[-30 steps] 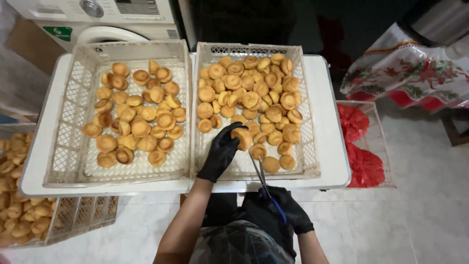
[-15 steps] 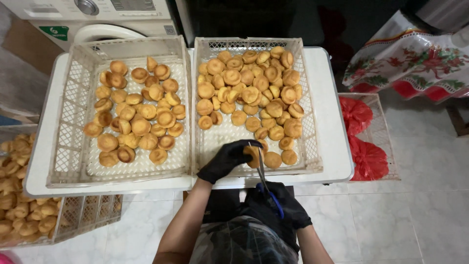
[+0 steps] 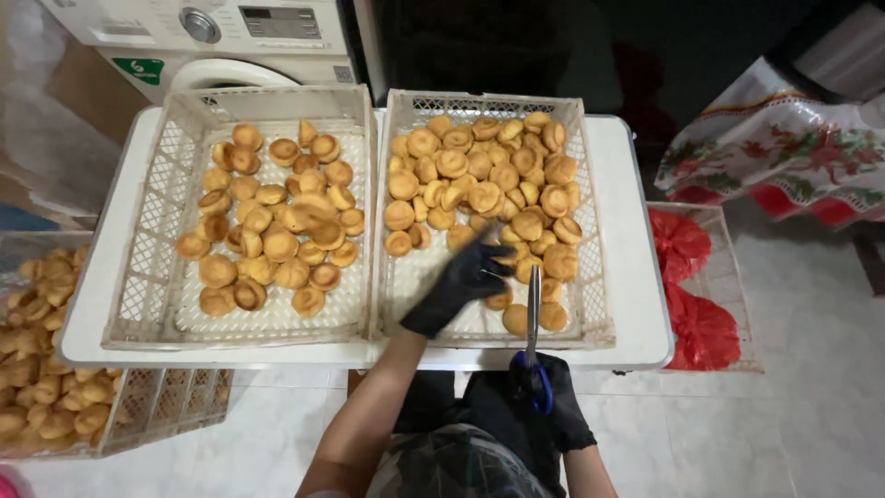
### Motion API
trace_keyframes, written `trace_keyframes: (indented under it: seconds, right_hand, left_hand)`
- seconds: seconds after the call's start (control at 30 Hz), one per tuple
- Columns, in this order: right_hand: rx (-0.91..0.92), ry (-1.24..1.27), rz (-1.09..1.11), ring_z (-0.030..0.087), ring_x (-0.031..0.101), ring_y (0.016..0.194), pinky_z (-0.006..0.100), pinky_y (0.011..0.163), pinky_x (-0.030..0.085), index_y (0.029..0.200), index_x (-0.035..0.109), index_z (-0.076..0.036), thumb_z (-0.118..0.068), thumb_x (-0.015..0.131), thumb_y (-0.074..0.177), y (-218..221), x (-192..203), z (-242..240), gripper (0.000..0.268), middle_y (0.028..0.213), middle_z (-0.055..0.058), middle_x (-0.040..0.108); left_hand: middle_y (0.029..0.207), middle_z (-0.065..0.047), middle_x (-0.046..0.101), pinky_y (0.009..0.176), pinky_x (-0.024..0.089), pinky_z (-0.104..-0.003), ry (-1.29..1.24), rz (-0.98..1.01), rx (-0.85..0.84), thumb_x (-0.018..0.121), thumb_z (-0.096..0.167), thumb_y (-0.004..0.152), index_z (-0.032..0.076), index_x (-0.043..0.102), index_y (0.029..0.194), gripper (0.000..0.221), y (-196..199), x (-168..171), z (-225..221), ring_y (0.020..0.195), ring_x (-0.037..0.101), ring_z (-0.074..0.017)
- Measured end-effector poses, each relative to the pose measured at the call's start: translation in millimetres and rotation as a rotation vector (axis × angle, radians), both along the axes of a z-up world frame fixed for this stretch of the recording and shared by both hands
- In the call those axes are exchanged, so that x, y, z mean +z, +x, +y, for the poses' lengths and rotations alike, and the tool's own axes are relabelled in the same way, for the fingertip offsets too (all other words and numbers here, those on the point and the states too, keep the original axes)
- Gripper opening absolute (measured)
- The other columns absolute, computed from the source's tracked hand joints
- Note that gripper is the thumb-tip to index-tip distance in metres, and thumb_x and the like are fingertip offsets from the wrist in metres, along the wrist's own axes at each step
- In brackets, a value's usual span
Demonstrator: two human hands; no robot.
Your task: Trimming the excess edges of walnut-shaped cookies using scissors and transferring them between crates.
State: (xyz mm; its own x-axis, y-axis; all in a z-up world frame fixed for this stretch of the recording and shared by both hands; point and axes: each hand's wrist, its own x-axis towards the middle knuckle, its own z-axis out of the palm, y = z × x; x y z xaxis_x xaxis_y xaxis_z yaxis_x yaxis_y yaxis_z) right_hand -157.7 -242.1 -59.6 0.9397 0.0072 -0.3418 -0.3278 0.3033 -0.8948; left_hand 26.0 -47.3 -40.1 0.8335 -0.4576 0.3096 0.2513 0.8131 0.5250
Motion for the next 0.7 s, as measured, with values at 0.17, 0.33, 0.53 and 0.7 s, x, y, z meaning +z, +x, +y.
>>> trace_keyframes:
  seconds: [0.17, 0.33, 0.53, 0.7]
  right_hand:
    - [0.095, -0.254, -0.208, 0.005, 0.042, 0.059, 0.026, 0.047, 0.033, 0.073, 0.059, -0.011, -0.03, 0.075, 0.086, 2.1, 0.6, -1.6, 0.028, 0.064, -0.007, 0.048]
    - [0.002, -0.006, 0.004, 0.007, 0.046, 0.052, 0.025, 0.043, 0.034, 0.076, 0.06, -0.007, -0.004, 0.076, 0.083, 1.5, -24.3, -3.5, 0.017, 0.062, -0.003, 0.05]
    - [-0.013, 0.004, -0.012, 0.008, 0.043, 0.051, 0.026, 0.044, 0.033, 0.074, 0.057, -0.007, -0.015, 0.077, 0.085, 2.4, 16.4, 13.9, 0.024, 0.06, -0.002, 0.047]
    - [0.028, 0.095, 0.053, 0.01, 0.035, 0.045, 0.025, 0.043, 0.024, 0.063, 0.042, -0.014, 0.001, 0.06, 0.087, 5.0, 20.9, 6.2, 0.034, 0.054, -0.001, 0.037]
  left_hand:
    - [0.115, -0.014, 0.066, 0.072, 0.053, -0.056, 1.588, -1.208, 0.419, 0.078, 0.039, 0.083, 0.026, 0.057, 0.143, 0.064, -8.4, -40.4, -33.3, 0.097, 0.062, -0.0432]
    - [0.111, -0.018, 0.063, 0.068, 0.054, -0.063, 1.698, -1.133, 0.234, 0.067, 0.033, 0.083, 0.022, 0.067, 0.106, 0.025, -12.9, -60.1, -32.5, 0.092, 0.064, -0.0497]
    - [0.106, -0.013, 0.068, 0.071, 0.051, -0.058, 1.687, -0.946, -0.007, 0.059, 0.025, 0.081, 0.019, 0.061, 0.098, 0.019, -16.1, -25.0, -21.9, 0.096, 0.068, -0.0434]
    - [0.117, -0.002, 0.063, 0.08, 0.052, -0.03, 0.985, -0.636, 0.243, 0.08, 0.019, 0.092, 0.014, 0.062, 0.129, 0.042, -5.7, -14.0, -22.8, 0.09, 0.059, -0.0144]
